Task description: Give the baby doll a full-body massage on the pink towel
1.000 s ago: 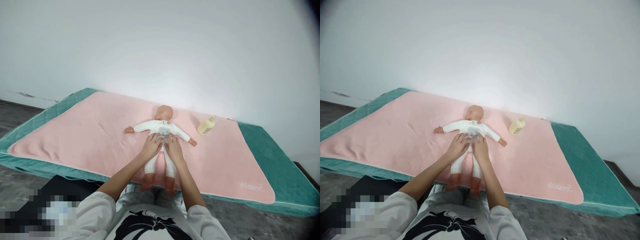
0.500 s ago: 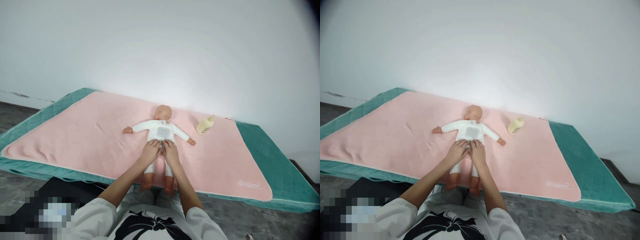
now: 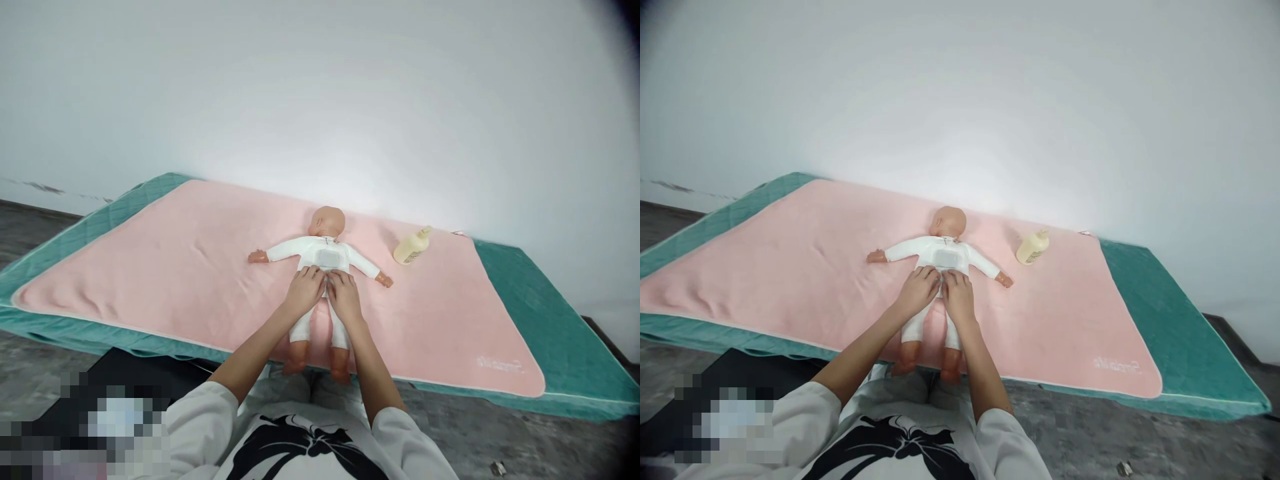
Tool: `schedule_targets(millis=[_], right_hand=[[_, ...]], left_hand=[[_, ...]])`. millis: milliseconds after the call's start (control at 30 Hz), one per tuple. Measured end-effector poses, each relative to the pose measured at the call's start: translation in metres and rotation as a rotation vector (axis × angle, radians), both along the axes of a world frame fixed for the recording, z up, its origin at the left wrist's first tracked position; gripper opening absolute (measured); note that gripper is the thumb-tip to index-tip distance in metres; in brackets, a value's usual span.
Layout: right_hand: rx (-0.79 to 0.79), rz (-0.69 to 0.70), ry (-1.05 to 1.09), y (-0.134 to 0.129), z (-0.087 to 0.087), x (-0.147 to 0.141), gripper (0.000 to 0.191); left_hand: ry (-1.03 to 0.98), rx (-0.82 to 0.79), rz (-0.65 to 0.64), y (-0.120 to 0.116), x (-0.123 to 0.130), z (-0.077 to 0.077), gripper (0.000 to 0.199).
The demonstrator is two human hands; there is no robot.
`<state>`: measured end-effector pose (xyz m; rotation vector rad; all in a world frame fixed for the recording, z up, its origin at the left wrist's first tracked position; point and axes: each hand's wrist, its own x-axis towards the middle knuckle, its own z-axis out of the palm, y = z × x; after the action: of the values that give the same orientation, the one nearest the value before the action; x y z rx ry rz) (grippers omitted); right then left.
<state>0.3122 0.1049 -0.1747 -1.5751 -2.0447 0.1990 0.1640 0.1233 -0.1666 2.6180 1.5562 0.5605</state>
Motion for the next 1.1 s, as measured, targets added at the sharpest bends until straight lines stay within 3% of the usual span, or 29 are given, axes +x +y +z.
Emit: schedule_targets(millis=[300,600,933,1100], right_hand=[[-0.056,-0.064,-0.062,0.002,-0.013,-0.007,0.034],[-0.004,-0.035,-0.012,0.016,-0.001,-0.002,0.037],[-0.02,0.04,-0.021,0.028,-0.013,0.0,0.031],[-0.033,0.05,0.002,0.03,-0.015,0.002,0.031]], left_hand=[[0.107,-0.05,0.061,0.003,0.011,-0.004,0.024],[0.051,-0.003,0.075,0.012,0.015,0.005,0.023],[0.021,-0.077,0.069,0.022,0.014,-0.006,0.022],[0.022,-0.095,0.076,0.025,0.015,-0.005,0.021]])
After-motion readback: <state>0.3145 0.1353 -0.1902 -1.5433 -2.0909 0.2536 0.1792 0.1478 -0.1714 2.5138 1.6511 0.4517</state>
